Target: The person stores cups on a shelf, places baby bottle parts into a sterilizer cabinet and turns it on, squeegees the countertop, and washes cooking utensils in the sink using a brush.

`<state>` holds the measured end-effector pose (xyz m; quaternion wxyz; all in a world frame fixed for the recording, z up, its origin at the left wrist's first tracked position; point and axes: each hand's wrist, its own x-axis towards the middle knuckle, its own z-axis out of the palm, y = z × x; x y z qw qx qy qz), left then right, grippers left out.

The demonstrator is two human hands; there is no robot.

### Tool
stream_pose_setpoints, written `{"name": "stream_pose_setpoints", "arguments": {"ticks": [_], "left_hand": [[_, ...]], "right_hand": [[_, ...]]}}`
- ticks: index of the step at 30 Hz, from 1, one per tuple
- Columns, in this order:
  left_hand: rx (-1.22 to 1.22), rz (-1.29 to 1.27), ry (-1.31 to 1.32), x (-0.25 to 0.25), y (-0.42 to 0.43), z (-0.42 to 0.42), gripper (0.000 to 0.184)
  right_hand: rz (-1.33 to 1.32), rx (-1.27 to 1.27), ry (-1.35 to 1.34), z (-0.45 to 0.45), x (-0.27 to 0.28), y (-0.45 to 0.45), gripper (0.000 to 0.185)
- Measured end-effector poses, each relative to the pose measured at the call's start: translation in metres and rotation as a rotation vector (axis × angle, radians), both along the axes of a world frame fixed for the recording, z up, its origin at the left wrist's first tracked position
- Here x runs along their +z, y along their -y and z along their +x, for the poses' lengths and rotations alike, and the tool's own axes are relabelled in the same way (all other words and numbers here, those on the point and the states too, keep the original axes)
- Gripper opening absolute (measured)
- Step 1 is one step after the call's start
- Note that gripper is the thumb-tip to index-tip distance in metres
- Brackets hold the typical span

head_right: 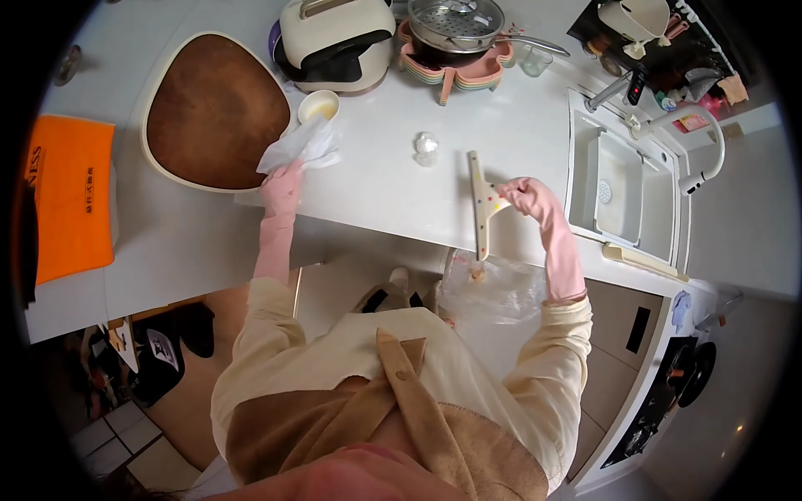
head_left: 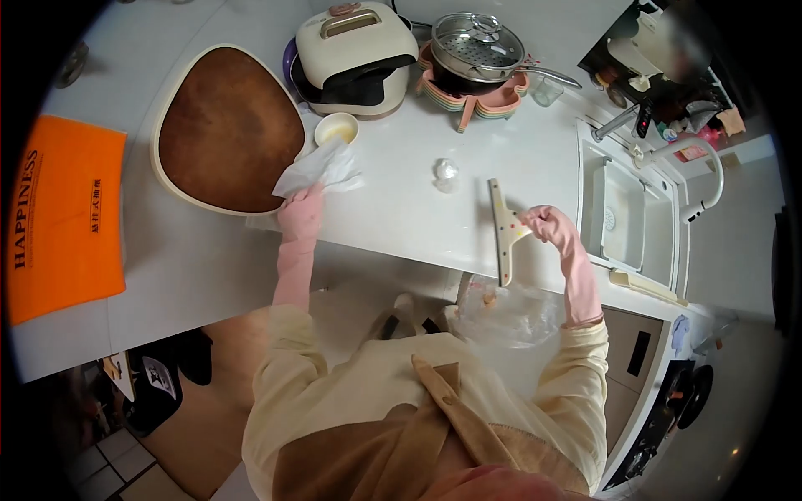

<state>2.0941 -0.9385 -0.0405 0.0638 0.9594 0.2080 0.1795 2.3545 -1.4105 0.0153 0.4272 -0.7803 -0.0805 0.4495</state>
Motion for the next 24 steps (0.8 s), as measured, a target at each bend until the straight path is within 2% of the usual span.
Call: {"name": "stream_pose_setpoints", "arguments": {"ticks": [1,2,4,6,8,11,14,18,22,24], "left_hand": [[0.015,0.061,-0.05,-0.006,-0.006,-0.004,0.025],[0.074,0.025,-0.069,-0.009,-0.006,-0.006,0.026],[0.19,-0.047,-0.098,-0.013,-0.006,-0.005,0.026],[0.197,-0.127,0.129,-0.019,-0.006,-0.005,0.026],[0.216,-0.2,0.32,-0.022,-0.007,-0.012,0.027],[0.227,-0.285,0.511,-0.016,-0.018,-0.01,0.028],[0.14,-0.309,0.514,-0.004,-0.022,-0.013,0.028],[0.128,-0.253,0.458,-0.004,-0.026,-0.017,0.03],[0.025,-0.062,0.393,-0.01,-0.021,-0.021,0.027],[-0.052,0.091,0.322,-0.013,-0.015,-0.023,0.024]], "right_hand": [[0.004,0.048,0.004,-0.006,0.008,-0.014,0.03],[-0.077,0.175,0.179,-0.029,0.031,-0.05,0.031],[0.152,0.112,0.231,-0.055,0.022,-0.106,0.033],[0.159,0.118,0.2,-0.079,0.016,-0.168,0.034],[0.381,0.016,0.064,-0.099,-0.023,-0.222,0.036],[0.411,0.304,0.118,-0.1,-0.06,-0.269,0.031],[0.183,0.803,0.526,-0.097,-0.024,-0.301,0.023],[0.089,0.984,0.581,-0.101,-0.026,-0.335,0.028],[0.156,0.921,0.528,-0.063,-0.043,-0.302,0.033],[0.103,0.727,0.524,-0.04,-0.045,-0.254,0.032]]}}
